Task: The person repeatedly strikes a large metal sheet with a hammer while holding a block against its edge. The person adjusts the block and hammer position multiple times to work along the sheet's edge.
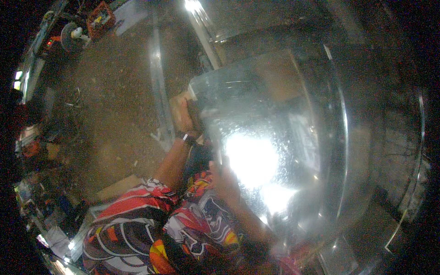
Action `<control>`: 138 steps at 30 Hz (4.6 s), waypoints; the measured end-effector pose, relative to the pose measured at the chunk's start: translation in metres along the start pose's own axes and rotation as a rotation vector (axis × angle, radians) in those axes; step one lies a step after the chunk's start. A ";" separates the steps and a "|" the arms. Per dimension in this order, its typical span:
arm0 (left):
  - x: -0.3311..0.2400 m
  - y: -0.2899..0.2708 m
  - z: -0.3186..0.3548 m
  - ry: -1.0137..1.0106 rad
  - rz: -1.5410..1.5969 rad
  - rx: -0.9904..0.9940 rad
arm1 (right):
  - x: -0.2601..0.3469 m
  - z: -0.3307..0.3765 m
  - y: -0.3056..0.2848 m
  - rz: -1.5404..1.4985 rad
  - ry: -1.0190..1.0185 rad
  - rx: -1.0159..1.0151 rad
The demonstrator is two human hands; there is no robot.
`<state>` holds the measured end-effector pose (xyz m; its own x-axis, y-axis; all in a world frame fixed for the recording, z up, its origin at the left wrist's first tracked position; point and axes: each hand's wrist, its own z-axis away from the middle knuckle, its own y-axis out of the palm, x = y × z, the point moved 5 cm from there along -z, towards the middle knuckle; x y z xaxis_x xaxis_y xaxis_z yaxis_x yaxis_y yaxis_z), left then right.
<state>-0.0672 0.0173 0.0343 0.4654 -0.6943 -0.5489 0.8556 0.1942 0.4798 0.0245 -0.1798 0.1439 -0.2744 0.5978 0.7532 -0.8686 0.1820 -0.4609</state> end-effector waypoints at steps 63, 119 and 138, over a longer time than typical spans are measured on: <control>-0.041 0.057 -0.030 0.000 0.077 -0.046 | 0.089 -0.082 -0.040 -0.618 0.060 -0.150; 0.002 0.009 -0.024 0.011 0.020 0.028 | 0.020 0.020 -0.094 -0.078 0.146 -0.251; 0.100 -0.278 0.079 -0.301 -0.102 0.544 | -0.185 0.310 -0.013 -0.353 0.198 -0.620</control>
<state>-0.2759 -0.1608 -0.1002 0.2355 -0.8709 -0.4313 0.6174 -0.2087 0.7585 -0.0416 -0.5351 0.1559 0.1087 0.5415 0.8337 -0.4830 0.7618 -0.4318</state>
